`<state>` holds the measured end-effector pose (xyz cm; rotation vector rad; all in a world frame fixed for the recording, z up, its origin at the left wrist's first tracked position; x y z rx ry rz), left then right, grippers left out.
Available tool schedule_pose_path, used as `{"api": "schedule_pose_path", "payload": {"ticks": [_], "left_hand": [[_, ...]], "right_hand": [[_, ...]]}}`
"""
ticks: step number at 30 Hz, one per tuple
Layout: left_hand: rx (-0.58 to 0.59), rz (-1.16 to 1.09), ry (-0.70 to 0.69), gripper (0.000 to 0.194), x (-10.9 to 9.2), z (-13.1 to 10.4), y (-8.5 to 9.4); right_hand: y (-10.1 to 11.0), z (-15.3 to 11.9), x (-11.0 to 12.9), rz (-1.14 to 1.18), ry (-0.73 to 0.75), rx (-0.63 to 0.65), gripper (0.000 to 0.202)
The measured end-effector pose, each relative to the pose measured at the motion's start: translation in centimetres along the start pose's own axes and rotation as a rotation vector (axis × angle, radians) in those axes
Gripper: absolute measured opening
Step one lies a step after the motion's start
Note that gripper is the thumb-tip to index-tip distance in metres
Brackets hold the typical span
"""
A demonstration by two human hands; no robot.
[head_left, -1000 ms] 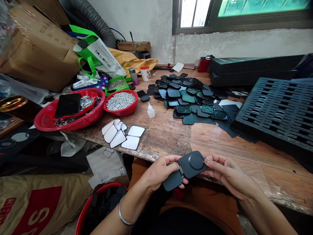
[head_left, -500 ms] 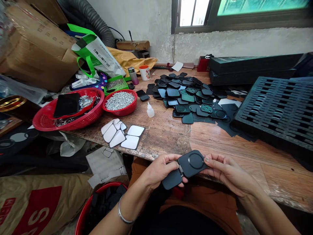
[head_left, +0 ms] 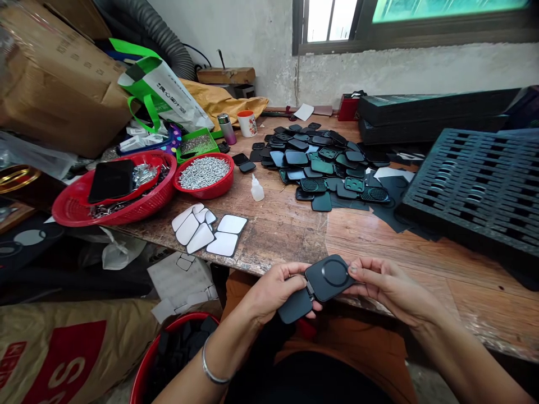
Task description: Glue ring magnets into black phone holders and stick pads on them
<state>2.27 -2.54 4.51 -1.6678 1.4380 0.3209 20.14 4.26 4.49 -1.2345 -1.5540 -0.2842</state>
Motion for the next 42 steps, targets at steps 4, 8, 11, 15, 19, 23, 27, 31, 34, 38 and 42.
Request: {"api": "schedule_pose_path", "payload": {"ticks": [4,8,11,15,19,23,27,31,34,38,42], "left_hand": [[-0.008,-0.001,-0.003,0.032,-0.1,0.0,0.0],[-0.009,-0.004,-0.004,0.033,-0.1,0.1,0.0],[-0.009,-0.015,0.004,0.034,-0.1,0.1,0.1],[-0.010,-0.022,0.003,0.034,0.1,0.2,0.2],[-0.020,-0.024,-0.002,0.035,0.1,0.2,0.2],[-0.035,-0.008,-0.011,0.036,0.0,0.1,0.3],[-0.050,-0.009,-0.015,0.037,0.0,0.2,0.5],[-0.066,-0.014,-0.020,0.038,0.2,0.3,0.5],[-0.091,-0.017,-0.033,0.038,0.3,0.4,0.6],[-0.152,-0.015,-0.088,0.036,0.1,0.5,0.9],[-0.147,-0.038,-0.081,0.036,0.1,0.3,0.8]], "right_hand": [[-0.1,0.0,-0.1,0.002,0.018,0.005,0.022],[-0.1,0.0,-0.2,0.000,0.014,0.004,0.021],[-0.1,0.0,-0.1,0.003,0.008,-0.004,0.021],[0.0,0.0,-0.1,-0.003,0.000,-0.012,0.021],[0.2,0.0,-0.2,-0.026,-0.022,-0.005,0.021],[0.3,-0.1,0.2,-0.143,0.046,0.011,0.022],[-0.3,-0.5,1.3,-0.390,0.241,-0.038,0.022],[-1.2,-1.2,1.3,-0.541,0.305,-0.088,0.024],[-1.8,-2.0,1.0,-0.636,0.354,-0.136,0.021],[-2.6,-3.1,1.1,-0.641,0.403,-0.154,0.020],[-1.5,-2.6,1.3,-0.415,0.318,-0.255,0.031]]}}
Point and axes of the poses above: each hand's wrist, its own z-axis towards the middle knuckle, its own y-axis out of the back of the hand, x = y × z, the point moved 4 cm from there along z, towards the middle knuckle, and after that the axes turned 6 degrees about y, right-handed, at the moved point
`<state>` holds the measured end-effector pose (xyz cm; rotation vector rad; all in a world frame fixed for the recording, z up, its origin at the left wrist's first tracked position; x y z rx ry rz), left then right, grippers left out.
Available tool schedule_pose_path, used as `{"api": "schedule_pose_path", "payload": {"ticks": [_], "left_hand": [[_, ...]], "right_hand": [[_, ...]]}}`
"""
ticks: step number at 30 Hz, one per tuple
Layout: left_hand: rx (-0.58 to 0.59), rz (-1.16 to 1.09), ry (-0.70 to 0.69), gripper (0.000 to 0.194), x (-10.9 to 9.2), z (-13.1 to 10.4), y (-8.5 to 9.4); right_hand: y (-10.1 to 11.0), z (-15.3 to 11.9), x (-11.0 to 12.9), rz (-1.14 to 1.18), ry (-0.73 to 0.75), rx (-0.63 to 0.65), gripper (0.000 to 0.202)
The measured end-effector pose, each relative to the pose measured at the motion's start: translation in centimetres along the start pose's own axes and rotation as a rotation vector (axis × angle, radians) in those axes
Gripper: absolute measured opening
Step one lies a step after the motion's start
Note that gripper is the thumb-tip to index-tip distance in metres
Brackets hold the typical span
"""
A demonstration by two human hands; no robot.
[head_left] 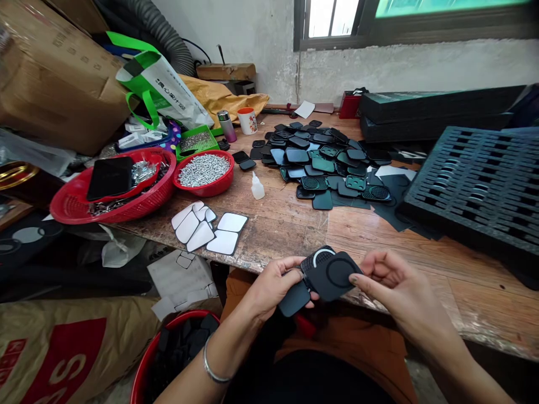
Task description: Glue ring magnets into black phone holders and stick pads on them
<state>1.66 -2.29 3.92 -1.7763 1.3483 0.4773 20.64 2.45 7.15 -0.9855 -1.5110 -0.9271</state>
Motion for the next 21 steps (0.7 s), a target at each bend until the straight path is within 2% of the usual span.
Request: {"api": "schedule_pose_path", "payload": {"ticks": [2,3,7,10,16,21], "left_hand": [[0.012,-0.007,0.010,0.036,0.0,-0.1,-0.2],[0.014,-0.009,0.011,0.035,0.0,-0.2,-0.2],[0.022,0.000,0.014,0.035,0.2,-0.2,-0.4],[0.035,0.014,0.015,0.037,0.2,-0.2,-0.4],[0.065,0.013,0.045,0.039,0.1,-0.3,-0.6],[0.119,0.018,0.066,0.035,0.3,-0.2,-0.8]], "right_hand": [[0.5,0.7,-0.7,0.090,-0.060,-0.005,0.046],[0.6,1.0,-1.2,0.122,-0.090,0.009,0.046],[0.9,1.5,-2.6,0.195,-0.192,0.061,0.026],[0.9,1.5,-2.8,0.254,-0.217,0.084,0.024],[0.5,1.8,-2.1,0.277,-0.141,0.146,0.025],[0.1,1.7,-2.7,0.311,-0.245,0.154,0.026]]}}
Point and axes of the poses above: each hand's wrist, its own z-axis towards the middle knuckle, its own y-axis out of the back of the hand, x = y × z, the point moved 4 cm from there along z, towards the middle knuckle, and after that the axes turned 6 degrees about y, right-handed, at the moved point
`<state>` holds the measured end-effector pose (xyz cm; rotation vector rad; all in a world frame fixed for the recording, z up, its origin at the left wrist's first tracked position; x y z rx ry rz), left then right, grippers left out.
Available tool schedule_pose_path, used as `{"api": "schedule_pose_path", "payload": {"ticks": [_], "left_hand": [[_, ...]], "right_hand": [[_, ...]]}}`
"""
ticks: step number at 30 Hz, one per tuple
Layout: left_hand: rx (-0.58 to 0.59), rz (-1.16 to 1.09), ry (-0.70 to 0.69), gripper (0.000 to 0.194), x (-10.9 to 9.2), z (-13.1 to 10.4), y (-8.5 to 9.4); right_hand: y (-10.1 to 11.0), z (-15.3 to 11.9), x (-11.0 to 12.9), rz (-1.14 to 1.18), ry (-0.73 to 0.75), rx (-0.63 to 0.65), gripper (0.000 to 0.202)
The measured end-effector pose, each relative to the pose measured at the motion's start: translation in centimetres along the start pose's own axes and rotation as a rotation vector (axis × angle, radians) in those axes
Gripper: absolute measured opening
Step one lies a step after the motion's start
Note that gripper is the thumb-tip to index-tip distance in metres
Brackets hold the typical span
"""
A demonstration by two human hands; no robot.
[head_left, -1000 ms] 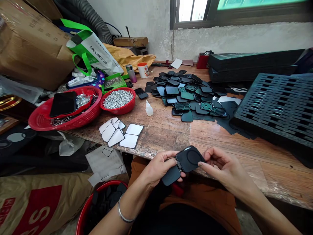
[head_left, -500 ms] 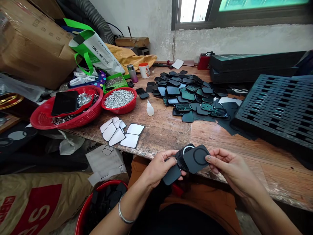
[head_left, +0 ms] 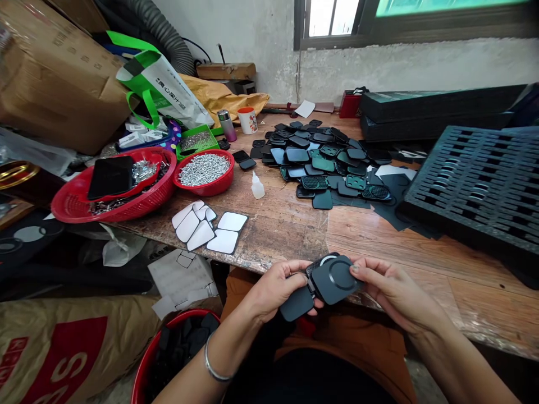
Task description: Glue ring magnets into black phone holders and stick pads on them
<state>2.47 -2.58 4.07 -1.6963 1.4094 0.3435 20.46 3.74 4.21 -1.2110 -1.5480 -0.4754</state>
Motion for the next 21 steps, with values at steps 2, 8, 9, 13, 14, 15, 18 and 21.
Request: {"api": "schedule_pose_path", "payload": {"ticks": [2,8,9,13,14,15,18,21], "left_hand": [[0.012,0.019,0.008,0.034,0.11,0.06,-0.04],[0.023,0.016,0.023,0.031,0.19,0.04,-0.18],[0.024,0.013,0.024,0.032,0.19,0.03,-0.21],[0.014,-0.001,0.030,0.032,0.15,0.01,-0.30],[0.012,-0.003,0.030,0.032,0.13,0.00,-0.32],[0.011,-0.004,0.029,0.033,0.11,0.00,-0.35],[0.011,-0.004,0.026,0.034,0.08,0.00,-0.41],[0.009,-0.012,0.025,0.034,0.14,0.02,-0.41]], "right_hand": [[-0.13,-0.02,-0.15,0.038,-0.030,-0.016,0.026],[-0.40,-0.01,-0.12,0.093,-0.069,-0.021,0.025],[-0.39,0.02,-0.09,0.096,-0.057,-0.025,0.025],[-0.39,0.12,-0.16,0.086,-0.032,-0.029,0.026],[-0.40,0.14,-0.20,0.078,-0.030,-0.031,0.026],[-0.39,0.16,-0.23,0.069,-0.025,-0.035,0.026],[-0.37,0.22,-0.30,0.059,-0.011,-0.037,0.025],[-0.36,0.27,-0.29,0.051,0.008,-0.038,0.024]]}}
Point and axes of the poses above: each hand's wrist, its own z-axis towards the middle knuckle, its own y-axis out of the back of the hand, x = y × z, the point moved 4 cm from there along z, towards the middle knuckle, and after that the axes turned 6 degrees about y, right-handed, at the moved point
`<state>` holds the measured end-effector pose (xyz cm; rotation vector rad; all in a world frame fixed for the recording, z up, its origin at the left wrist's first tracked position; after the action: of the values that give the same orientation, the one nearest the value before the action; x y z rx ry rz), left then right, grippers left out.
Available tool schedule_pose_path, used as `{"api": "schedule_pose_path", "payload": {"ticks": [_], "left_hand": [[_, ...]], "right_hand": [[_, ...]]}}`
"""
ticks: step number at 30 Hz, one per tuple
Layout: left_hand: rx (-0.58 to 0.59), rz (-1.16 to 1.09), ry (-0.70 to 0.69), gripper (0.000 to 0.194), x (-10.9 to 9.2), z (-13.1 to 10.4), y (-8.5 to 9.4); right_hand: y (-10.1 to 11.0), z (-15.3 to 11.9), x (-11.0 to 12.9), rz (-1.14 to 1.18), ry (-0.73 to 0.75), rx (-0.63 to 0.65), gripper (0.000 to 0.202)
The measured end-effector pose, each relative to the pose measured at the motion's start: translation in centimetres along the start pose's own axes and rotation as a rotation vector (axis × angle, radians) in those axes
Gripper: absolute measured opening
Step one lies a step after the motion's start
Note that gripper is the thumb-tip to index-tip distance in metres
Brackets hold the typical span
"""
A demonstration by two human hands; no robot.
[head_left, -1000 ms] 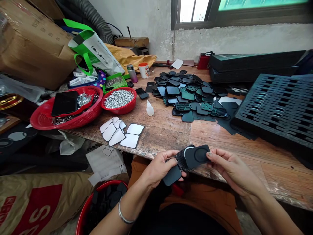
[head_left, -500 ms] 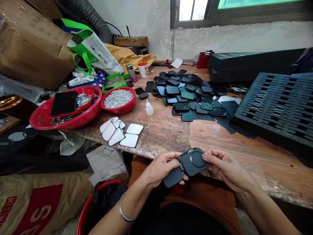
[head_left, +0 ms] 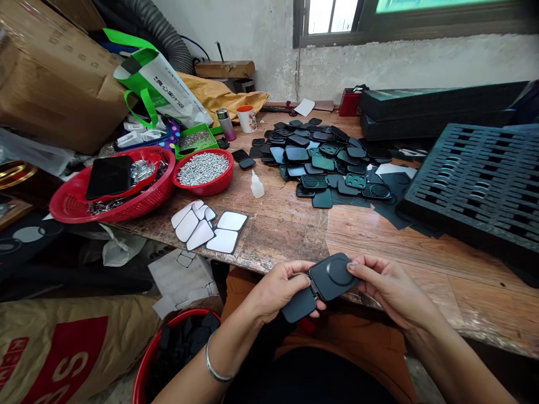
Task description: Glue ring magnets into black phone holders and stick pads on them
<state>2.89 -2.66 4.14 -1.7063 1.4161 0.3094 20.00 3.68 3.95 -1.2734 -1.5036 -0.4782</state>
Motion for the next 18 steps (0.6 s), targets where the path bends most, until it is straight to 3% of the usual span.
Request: {"api": "schedule_pose_path", "payload": {"ticks": [18], "left_hand": [[0.011,0.011,-0.008,0.037,0.03,0.13,0.00]], "right_hand": [[-0.28,-0.12,0.05,-0.027,0.029,-0.069,0.027]]}}
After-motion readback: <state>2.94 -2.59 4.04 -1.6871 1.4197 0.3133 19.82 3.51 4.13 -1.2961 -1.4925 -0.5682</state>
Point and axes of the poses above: each hand's wrist, its own z-axis towards the middle knuckle, its own y-axis out of the back of the hand, x = y × z, the point moved 4 cm from there along z, towards the middle knuckle, and after that the axes turned 6 degrees about y, right-handed, at the moved point
